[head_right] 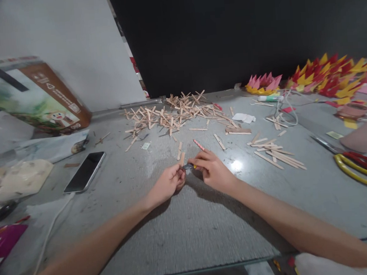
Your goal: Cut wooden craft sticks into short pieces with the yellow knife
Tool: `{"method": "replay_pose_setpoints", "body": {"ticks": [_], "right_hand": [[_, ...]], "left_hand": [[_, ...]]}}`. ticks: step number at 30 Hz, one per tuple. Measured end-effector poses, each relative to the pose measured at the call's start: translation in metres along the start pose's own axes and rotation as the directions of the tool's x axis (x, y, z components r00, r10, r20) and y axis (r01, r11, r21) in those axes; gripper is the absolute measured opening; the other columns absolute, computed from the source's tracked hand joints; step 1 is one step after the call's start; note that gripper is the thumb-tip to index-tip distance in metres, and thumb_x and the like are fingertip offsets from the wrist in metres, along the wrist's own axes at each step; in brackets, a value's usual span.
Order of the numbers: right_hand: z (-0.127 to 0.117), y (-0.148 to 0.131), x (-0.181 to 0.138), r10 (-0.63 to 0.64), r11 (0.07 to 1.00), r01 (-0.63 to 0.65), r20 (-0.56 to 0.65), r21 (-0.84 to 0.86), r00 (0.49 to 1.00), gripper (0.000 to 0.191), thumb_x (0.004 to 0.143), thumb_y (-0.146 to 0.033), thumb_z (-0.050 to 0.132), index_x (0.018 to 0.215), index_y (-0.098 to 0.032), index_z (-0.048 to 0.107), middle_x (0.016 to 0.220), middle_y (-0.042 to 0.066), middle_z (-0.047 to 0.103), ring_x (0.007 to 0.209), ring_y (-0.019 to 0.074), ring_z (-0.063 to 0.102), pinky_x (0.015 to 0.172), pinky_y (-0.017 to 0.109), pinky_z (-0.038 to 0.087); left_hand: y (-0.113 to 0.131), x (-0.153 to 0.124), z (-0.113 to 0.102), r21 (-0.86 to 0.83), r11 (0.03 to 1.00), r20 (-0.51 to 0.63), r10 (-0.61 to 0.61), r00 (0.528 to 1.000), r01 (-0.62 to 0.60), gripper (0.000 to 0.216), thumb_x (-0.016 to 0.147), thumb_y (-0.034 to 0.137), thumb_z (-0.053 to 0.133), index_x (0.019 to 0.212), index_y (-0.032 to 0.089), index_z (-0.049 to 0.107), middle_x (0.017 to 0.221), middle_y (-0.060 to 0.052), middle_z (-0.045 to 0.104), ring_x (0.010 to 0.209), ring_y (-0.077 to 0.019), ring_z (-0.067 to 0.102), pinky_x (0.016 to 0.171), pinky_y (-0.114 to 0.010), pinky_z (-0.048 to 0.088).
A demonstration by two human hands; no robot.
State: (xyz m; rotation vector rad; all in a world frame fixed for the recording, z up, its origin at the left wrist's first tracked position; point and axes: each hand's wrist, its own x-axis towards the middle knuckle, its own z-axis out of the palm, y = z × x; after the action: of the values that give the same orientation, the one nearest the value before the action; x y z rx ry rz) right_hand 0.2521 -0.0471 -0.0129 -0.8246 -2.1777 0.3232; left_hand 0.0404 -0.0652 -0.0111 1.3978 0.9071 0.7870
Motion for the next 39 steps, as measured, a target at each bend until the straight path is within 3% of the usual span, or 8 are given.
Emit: {"method": "replay_pose_setpoints", "body": {"ticks": [8, 17, 24, 30, 35, 39], "right_hand": [[0.001, -0.001, 0.002, 0.004, 1.0, -0.004, -0.003, -0.007, 1.0, 0.049, 0.094, 0.001, 0.044, 0.126, -0.023, 0.071, 0.1, 0.01, 0.067, 0.096, 0.0264, 0.055, 0.087, 0.044, 0.05], [0.001, -0.004, 0.003, 0.032, 0.999, -0.032, 0.002, 0.03, 0.999, 0.046, 0.097, -0.002, 0.045, 0.128, -0.025, 0.071, 0.101, 0.009, 0.067, 0.097, 0.0255, 0.058, 0.089, 0.042, 0.051], [0.003, -0.005, 0.001, 0.062, 0.998, -0.061, -0.013, 0.014, 0.998, 0.051, 0.095, -0.001, 0.047, 0.133, -0.027, 0.07, 0.103, 0.01, 0.068, 0.099, 0.0263, 0.057, 0.089, 0.043, 0.051], [0.004, -0.009, 0.001, 0.079, 0.996, -0.079, 0.011, -0.042, 0.997, 0.053, 0.094, -0.001, 0.046, 0.135, -0.026, 0.069, 0.103, 0.01, 0.068, 0.1, 0.0264, 0.058, 0.091, 0.044, 0.052], [0.005, -0.016, -0.003, 0.142, 0.98, -0.14, 0.007, -0.14, 0.99, 0.058, 0.09, 0.001, 0.045, 0.137, -0.026, 0.067, 0.103, 0.01, 0.067, 0.098, 0.0273, 0.058, 0.091, 0.046, 0.052], [0.006, -0.019, -0.004, 0.151, 0.974, -0.146, 0.018, -0.173, 0.988, 0.057, 0.09, 0.001, 0.045, 0.136, -0.026, 0.067, 0.101, 0.01, 0.066, 0.097, 0.0277, 0.059, 0.09, 0.046, 0.053]], "left_hand": [[0.002, 0.004, 0.003, 0.051, 0.999, -0.024, -0.003, 1.0, 0.004, 0.024, 0.092, 0.033, 0.051, 0.072, 0.022, 0.042, 0.056, 0.008, 0.035, 0.047, -0.0083, 0.029, 0.047, -0.021, 0.023], [0.001, 0.0, 0.003, -0.15, 0.989, 0.015, 0.005, 1.0, -0.003, 0.03, 0.097, 0.043, 0.054, 0.078, 0.022, 0.042, 0.056, 0.011, 0.029, 0.044, -0.0061, 0.025, 0.046, -0.019, 0.02], [0.003, -0.003, 0.008, -0.034, 0.999, -0.049, 0.005, 0.999, -0.007, 0.031, 0.103, 0.046, 0.048, 0.084, 0.021, 0.045, 0.059, 0.009, 0.034, 0.046, -0.0064, 0.026, 0.047, -0.021, 0.022], [0.005, -0.002, 0.007, -0.002, 1.0, -0.022, -0.008, 1.0, 0.008, 0.026, 0.102, 0.038, 0.046, 0.083, 0.021, 0.045, 0.06, 0.008, 0.036, 0.047, -0.0073, 0.027, 0.048, -0.021, 0.023], [0.008, -0.004, 0.009, 0.162, 0.987, -0.139, 0.043, 0.989, -0.02, 0.023, 0.1, 0.034, 0.048, 0.081, 0.021, 0.048, 0.063, 0.005, 0.044, 0.052, -0.0094, 0.036, 0.051, -0.022, 0.028], [0.007, -0.005, 0.01, 0.112, 0.994, -0.116, 0.028, 0.993, -0.015, 0.031, 0.104, 0.042, 0.041, 0.082, 0.021, 0.048, 0.062, 0.005, 0.043, 0.051, -0.01, 0.036, 0.051, -0.023, 0.029]]}}
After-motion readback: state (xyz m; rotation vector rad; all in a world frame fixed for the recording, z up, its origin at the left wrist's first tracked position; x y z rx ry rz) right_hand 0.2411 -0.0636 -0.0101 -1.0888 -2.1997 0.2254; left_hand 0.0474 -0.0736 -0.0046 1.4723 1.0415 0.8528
